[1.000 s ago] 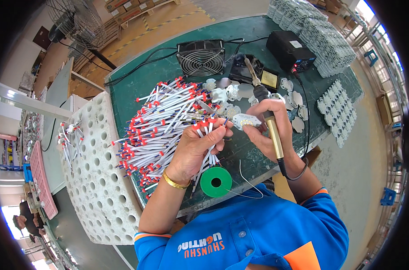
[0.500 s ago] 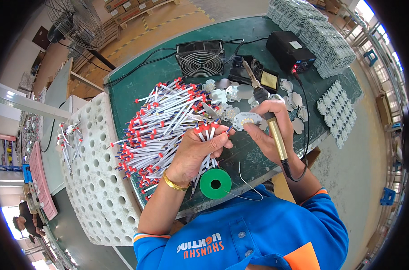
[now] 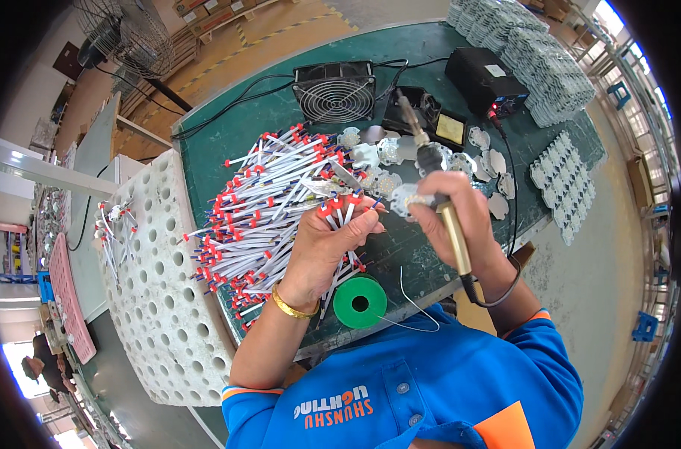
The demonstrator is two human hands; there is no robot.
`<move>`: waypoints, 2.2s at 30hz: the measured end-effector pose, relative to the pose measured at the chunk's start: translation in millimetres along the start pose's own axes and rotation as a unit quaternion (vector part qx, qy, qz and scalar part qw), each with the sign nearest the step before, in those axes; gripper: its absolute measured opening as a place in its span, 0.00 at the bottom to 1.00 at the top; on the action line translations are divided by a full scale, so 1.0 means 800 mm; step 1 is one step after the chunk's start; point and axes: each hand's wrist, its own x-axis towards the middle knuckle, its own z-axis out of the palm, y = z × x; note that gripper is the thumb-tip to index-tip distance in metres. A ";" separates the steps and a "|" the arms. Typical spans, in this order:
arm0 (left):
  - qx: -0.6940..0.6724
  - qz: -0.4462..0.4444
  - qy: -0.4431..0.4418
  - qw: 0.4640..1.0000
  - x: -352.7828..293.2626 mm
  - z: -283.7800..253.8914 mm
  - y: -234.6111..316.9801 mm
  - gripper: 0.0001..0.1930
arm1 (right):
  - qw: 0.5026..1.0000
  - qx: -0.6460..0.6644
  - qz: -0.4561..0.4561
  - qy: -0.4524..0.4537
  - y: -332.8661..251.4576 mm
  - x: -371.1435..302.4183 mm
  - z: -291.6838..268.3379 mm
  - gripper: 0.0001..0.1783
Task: The person solders wires onto LED circuit boards using a soldering iron and places the assembled components into a holder.
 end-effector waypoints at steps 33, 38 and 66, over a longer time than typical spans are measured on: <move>0.211 0.053 0.021 0.976 -0.010 0.015 0.017 0.10 | 0.976 0.105 0.152 -0.118 -0.013 0.025 -0.018 0.18; 0.171 -0.046 0.037 0.983 -0.015 0.020 0.026 0.14 | 0.971 0.118 0.167 -0.127 -0.017 0.027 -0.021 0.18; 0.197 -0.039 0.045 0.979 -0.052 0.035 0.022 0.09 | 0.996 0.027 -0.082 0.038 -0.048 -0.094 -0.074 0.34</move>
